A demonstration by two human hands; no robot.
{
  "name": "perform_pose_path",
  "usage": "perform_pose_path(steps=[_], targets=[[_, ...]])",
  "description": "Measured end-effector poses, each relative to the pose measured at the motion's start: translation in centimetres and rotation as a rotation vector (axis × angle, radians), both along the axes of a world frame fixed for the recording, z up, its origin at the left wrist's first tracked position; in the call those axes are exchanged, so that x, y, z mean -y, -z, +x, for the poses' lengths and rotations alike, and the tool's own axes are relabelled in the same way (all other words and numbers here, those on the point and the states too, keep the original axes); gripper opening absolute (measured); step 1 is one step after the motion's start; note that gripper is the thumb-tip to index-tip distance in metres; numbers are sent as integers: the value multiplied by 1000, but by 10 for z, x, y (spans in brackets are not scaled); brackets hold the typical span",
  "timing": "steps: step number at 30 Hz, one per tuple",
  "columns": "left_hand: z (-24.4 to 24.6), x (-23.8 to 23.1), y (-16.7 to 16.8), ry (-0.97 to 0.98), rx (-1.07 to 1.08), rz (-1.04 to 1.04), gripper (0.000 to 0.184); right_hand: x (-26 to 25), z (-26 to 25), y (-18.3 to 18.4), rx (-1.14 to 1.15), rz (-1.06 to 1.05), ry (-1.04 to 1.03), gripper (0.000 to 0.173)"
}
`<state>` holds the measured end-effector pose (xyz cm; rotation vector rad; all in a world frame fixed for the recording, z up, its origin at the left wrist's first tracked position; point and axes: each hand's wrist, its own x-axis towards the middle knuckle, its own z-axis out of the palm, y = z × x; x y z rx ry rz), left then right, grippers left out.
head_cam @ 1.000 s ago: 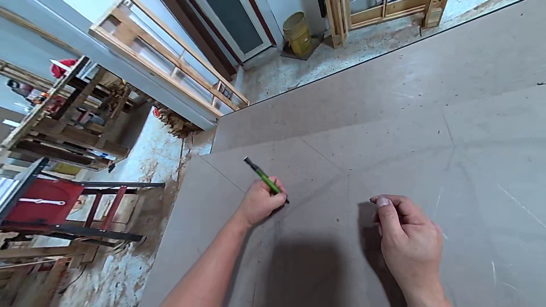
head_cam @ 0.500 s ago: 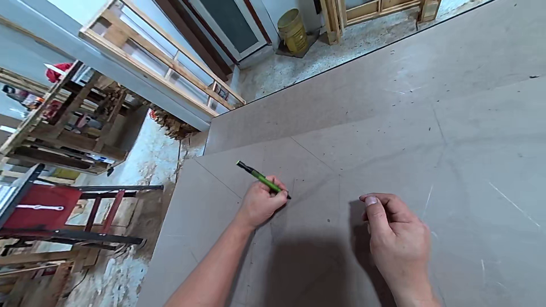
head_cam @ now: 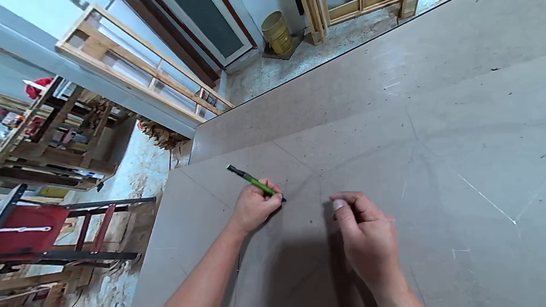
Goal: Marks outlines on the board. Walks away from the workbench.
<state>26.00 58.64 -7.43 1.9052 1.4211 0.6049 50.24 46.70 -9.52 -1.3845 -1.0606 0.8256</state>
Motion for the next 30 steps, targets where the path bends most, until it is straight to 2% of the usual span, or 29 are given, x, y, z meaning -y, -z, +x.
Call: perform_pose_path(steps=[2, 4, 5, 7, 11, 18, 25, 28, 30], targets=[[6, -2, 0, -22, 96, -42, 3, 2, 3, -3, -219, 14, -259, 19], [33, -20, 0, 3, 144, -52, 1, 1, 8, -5, -406, -53, -586, 27], [54, -31, 0, 43, 111, -32, 1, 0, 9, -5, -442, -80, -707, 30], [100, -56, 1, 119, -25, 25, 8, -2, 8, -5, -429, -137, -817, 33], [157, -86, 6, 194, -7, 22, 9, -2, 8, -5, -371, -167, -743, 30], [129, -48, 1, 261, -24, 30, 3, -3, 9, -7, -286, -168, -723, 31], [176, -85, 5, 180, -47, 118, 8, -4, 7, -8, -267, -200, -739, 31], [164, -63, 3, 215, -68, 123, 8, -5, 7, -9, -272, -194, -732, 31], [157, -46, 6, 209, -9, 99, 4, -5, 8, -9, -261, -200, -738, 32]])
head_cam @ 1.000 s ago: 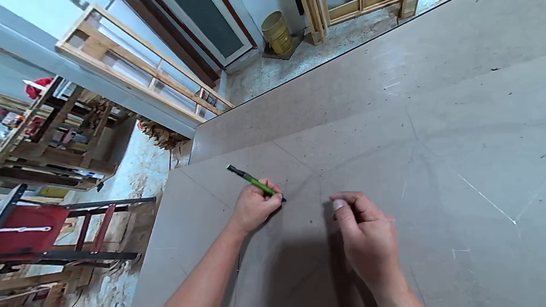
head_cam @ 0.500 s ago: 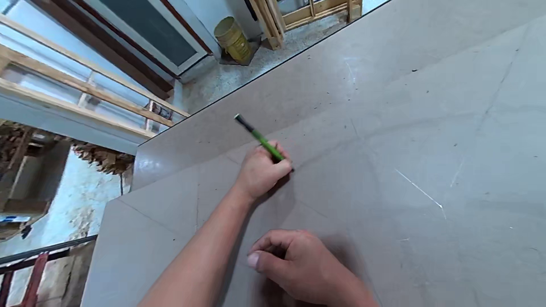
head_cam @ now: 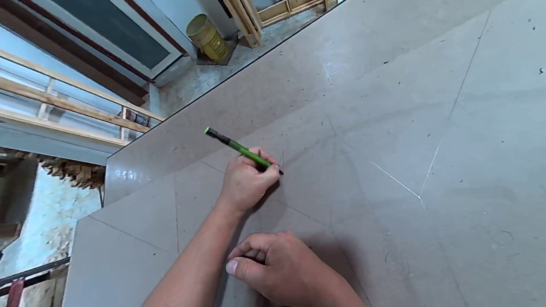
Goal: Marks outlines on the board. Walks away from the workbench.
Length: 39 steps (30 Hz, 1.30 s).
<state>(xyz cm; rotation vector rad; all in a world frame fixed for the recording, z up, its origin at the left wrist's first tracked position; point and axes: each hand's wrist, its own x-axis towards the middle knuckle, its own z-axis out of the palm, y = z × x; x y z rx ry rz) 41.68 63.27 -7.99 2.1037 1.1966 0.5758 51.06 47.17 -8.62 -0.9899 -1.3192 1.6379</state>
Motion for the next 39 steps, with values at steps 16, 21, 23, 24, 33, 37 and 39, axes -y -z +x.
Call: perform_pose_path(steps=[16, 21, 23, 24, 33, 37, 39], targets=[[38, -21, 2, -3, 25, 33, 5, -1, 1, -2, 25, -8, -9, 33], [8, 9, 6, -16, 81, 51, 3, 0, -1, -2, 48, -8, -12, 33], [6, 13, 6, -27, 67, 66, 3, 0, -1, -2, 48, -6, -13, 33], [9, 12, 6, -14, 68, 64, 3, 0, -1, -2, 48, -7, -16, 33], [20, 4, -3, 97, 325, -194, 6, -2, 2, -3, 56, 29, -55, 41], [-52, 63, -37, 64, 464, -189, 24, -2, 2, -4, 45, 0, -80, 42], [-98, 109, -48, 13, 476, -156, 28, -1, 1, -6, 53, -15, -89, 41]])
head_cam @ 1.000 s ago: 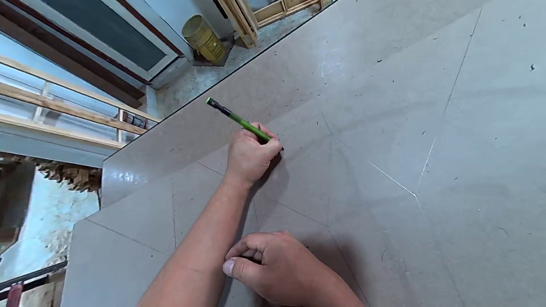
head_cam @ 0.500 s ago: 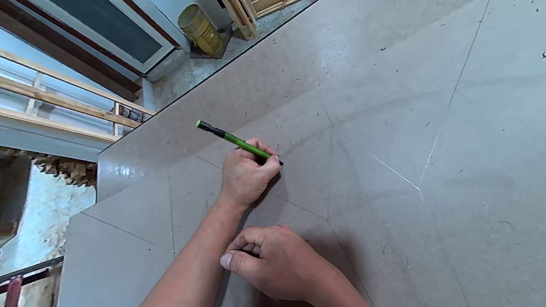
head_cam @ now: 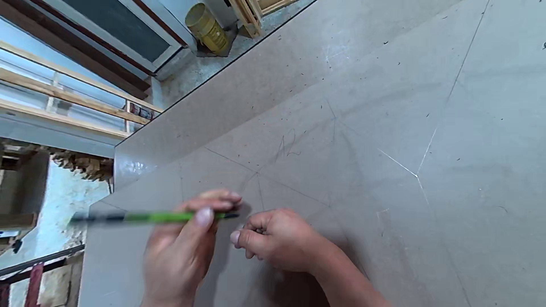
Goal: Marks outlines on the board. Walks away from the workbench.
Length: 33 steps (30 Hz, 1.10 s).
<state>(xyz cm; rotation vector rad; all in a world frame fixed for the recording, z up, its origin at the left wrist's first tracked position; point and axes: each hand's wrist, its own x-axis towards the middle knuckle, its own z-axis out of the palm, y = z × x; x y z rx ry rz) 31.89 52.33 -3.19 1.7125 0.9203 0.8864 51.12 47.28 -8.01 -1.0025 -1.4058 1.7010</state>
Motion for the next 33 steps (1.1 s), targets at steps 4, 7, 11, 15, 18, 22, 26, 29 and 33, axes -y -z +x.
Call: perform_pose_path(steps=[4, 7, 11, 15, 18, 22, 26, 29, 33], targets=[[-44, 75, -16, -187, 170, -39, 19, 2, -3, -4, 8, -43, 23, 42], [-38, 103, -33, -246, 385, -76, 17, 1, -6, 0, -4, -22, 67, 41], [-11, 131, -56, -202, 485, -138, 62, 4, -11, 5, 17, 17, 125, 43], [26, 167, -93, -45, 471, -158, 64, 37, 0, 5, -68, 25, 198, 42], [51, 184, -109, 31, 378, -180, 57, 84, 54, 5, -132, -83, 6, 46], [96, 201, -109, 33, 390, -201, 54, 124, 191, -3, -127, -135, -104, 43], [144, 194, -86, 46, 397, -169, 53, 102, 323, 4, 65, 137, 592, 34], [184, 160, -60, 2, 212, -106, 54, 79, 358, 18, 89, 341, 1012, 39], [233, 89, -25, -59, -129, -194, 84, 78, 349, 19, 327, 341, 983, 43]])
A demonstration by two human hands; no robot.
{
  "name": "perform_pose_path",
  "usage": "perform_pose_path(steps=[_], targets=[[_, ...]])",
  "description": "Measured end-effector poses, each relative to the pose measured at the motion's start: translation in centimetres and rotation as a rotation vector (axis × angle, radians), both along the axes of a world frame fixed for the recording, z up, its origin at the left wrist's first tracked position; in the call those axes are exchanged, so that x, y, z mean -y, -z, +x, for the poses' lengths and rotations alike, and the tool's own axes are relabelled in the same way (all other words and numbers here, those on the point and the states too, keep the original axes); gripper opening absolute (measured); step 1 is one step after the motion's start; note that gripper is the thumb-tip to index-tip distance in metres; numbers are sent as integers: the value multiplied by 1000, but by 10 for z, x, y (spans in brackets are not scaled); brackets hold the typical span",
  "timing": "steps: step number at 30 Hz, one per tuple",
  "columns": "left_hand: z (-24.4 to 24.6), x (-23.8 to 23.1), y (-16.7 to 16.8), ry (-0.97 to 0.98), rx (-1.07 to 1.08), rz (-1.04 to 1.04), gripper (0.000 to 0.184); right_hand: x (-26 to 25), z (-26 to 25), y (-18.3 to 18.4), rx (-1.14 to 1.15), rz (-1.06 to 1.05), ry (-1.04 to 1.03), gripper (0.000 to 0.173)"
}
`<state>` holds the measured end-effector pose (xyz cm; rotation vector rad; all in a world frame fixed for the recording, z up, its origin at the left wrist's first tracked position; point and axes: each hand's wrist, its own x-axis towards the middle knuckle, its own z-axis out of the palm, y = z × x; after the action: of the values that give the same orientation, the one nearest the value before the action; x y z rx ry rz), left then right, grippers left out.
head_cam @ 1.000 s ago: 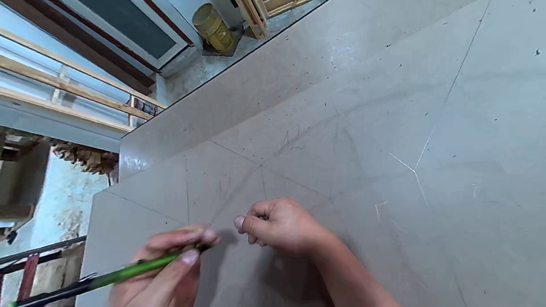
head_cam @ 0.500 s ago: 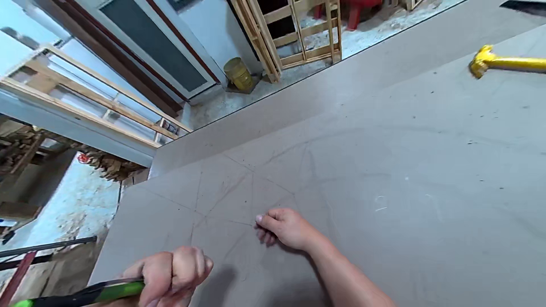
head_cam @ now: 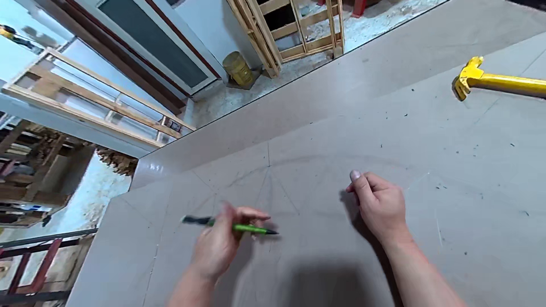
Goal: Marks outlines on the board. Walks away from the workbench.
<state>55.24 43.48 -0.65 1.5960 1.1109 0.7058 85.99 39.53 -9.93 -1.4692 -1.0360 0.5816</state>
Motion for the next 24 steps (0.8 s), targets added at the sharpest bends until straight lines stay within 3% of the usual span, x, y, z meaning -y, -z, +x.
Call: perform_pose_path(steps=[2, 6, 7, 10, 13, 16, 24], targets=[[18, -27, 14, -54, -71, -88, 82, 0, 2, -3, -60, -28, -28, 43], [39, -82, 34, -66, 36, -134, 24, -4, 6, 1, -187, -22, 1, 42], [46, -96, 40, -89, 47, -119, 18, -4, 5, 3, -176, -23, 2, 41], [68, -137, 57, -155, -9, -38, 18, -5, 5, 7, -174, 0, -3, 40], [71, -160, 68, -98, 44, -36, 7, -5, 6, 6, -229, 47, -32, 38], [63, -160, 74, -19, 102, -48, 7, -4, 8, 2, -248, 47, -64, 38], [62, -164, 78, 2, -49, 88, 5, -1, 12, -3, -259, 1, -120, 36]])
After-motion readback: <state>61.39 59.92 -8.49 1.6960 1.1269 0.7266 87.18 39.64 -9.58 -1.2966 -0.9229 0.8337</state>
